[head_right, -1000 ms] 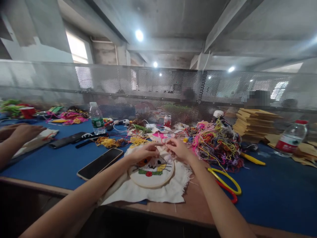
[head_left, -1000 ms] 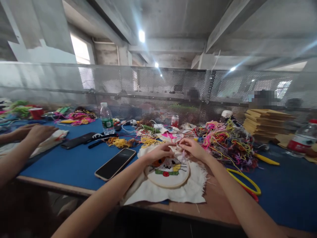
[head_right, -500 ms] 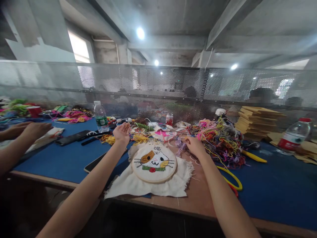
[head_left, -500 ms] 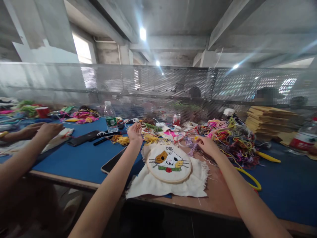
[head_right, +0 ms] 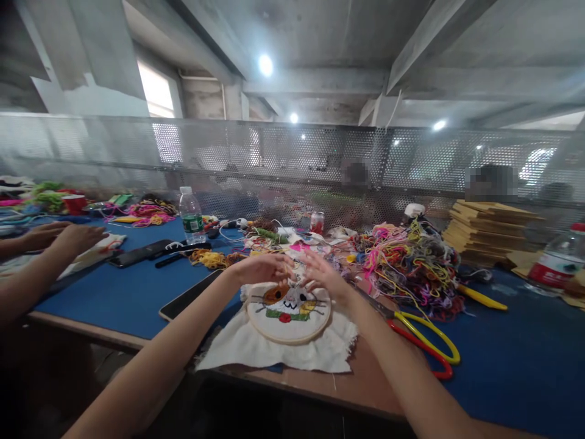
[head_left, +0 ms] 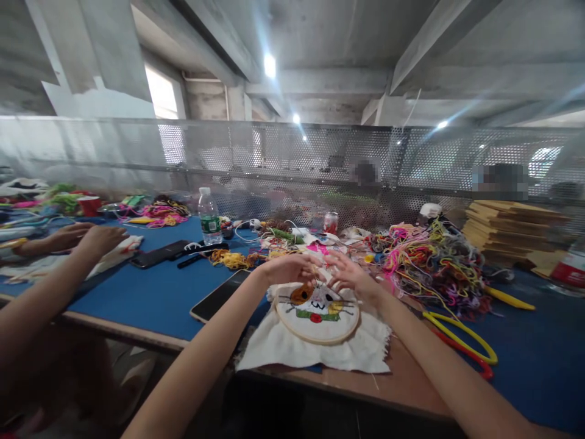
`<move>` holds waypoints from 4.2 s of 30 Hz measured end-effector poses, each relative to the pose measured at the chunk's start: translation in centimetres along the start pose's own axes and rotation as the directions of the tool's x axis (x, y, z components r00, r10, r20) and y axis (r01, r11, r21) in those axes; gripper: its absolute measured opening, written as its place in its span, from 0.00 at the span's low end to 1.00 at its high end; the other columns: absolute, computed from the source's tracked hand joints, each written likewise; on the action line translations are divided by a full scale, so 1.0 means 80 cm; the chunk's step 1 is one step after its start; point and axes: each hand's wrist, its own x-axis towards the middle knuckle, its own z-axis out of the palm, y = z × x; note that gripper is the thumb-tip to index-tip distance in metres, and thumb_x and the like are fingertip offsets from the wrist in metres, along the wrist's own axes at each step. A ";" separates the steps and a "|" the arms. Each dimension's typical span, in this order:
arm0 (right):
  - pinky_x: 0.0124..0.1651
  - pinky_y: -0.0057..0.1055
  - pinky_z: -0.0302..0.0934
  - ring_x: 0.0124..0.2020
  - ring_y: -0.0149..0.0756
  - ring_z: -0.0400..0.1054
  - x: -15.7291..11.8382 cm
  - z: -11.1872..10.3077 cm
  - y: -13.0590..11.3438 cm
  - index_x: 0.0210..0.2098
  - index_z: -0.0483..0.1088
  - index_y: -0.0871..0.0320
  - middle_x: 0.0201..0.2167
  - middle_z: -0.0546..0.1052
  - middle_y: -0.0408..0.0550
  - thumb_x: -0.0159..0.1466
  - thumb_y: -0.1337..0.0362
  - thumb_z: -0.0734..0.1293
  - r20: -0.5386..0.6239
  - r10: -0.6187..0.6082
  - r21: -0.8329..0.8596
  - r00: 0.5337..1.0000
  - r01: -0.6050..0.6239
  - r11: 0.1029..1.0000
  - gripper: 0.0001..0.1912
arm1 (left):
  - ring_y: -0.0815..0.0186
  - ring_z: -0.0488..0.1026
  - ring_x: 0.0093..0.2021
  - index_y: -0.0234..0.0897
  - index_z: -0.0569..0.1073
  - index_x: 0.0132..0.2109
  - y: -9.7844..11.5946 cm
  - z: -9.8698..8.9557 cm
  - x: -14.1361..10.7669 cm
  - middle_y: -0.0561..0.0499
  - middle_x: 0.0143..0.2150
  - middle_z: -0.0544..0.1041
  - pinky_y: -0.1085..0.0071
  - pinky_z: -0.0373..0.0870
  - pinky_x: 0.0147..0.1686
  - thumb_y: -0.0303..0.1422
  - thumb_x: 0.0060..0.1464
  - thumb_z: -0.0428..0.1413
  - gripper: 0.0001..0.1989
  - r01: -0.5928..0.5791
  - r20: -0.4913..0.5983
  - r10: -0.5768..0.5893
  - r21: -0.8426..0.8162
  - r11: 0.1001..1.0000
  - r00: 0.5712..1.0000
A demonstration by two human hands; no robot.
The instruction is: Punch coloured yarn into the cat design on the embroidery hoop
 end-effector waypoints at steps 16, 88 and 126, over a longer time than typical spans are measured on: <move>0.18 0.22 0.47 0.15 0.22 0.55 -0.001 0.046 0.021 0.31 0.65 0.57 0.18 0.66 0.37 0.51 0.55 0.68 0.183 0.188 0.063 0.965 -0.202 0.977 0.14 | 0.71 0.65 0.16 0.36 0.53 0.61 -0.010 0.015 0.006 0.52 0.19 0.71 0.78 0.54 0.15 0.42 0.54 0.48 0.30 0.162 0.106 -0.194 0.255 0.953 0.975; 0.22 0.22 0.54 0.19 0.22 0.62 0.001 0.039 0.026 0.29 0.63 0.59 0.23 0.72 0.41 0.50 0.53 0.69 0.248 0.242 0.021 0.938 -0.255 0.967 0.17 | 0.49 0.70 0.44 0.35 0.69 0.46 -0.002 0.004 -0.111 0.39 0.44 0.73 0.62 0.64 0.38 0.51 0.47 0.50 0.27 0.837 -0.744 0.400 0.531 -0.131 0.535; 0.20 0.21 0.52 0.18 0.22 0.60 0.007 0.040 0.038 0.31 0.63 0.58 0.24 0.71 0.40 0.48 0.52 0.68 0.207 0.186 -0.005 0.961 -0.189 0.982 0.19 | 0.63 0.70 0.29 0.33 0.69 0.24 -0.040 -0.040 -0.004 0.45 0.26 0.73 0.72 0.58 0.27 0.41 0.53 0.46 0.18 0.696 -0.692 0.454 0.692 0.194 0.561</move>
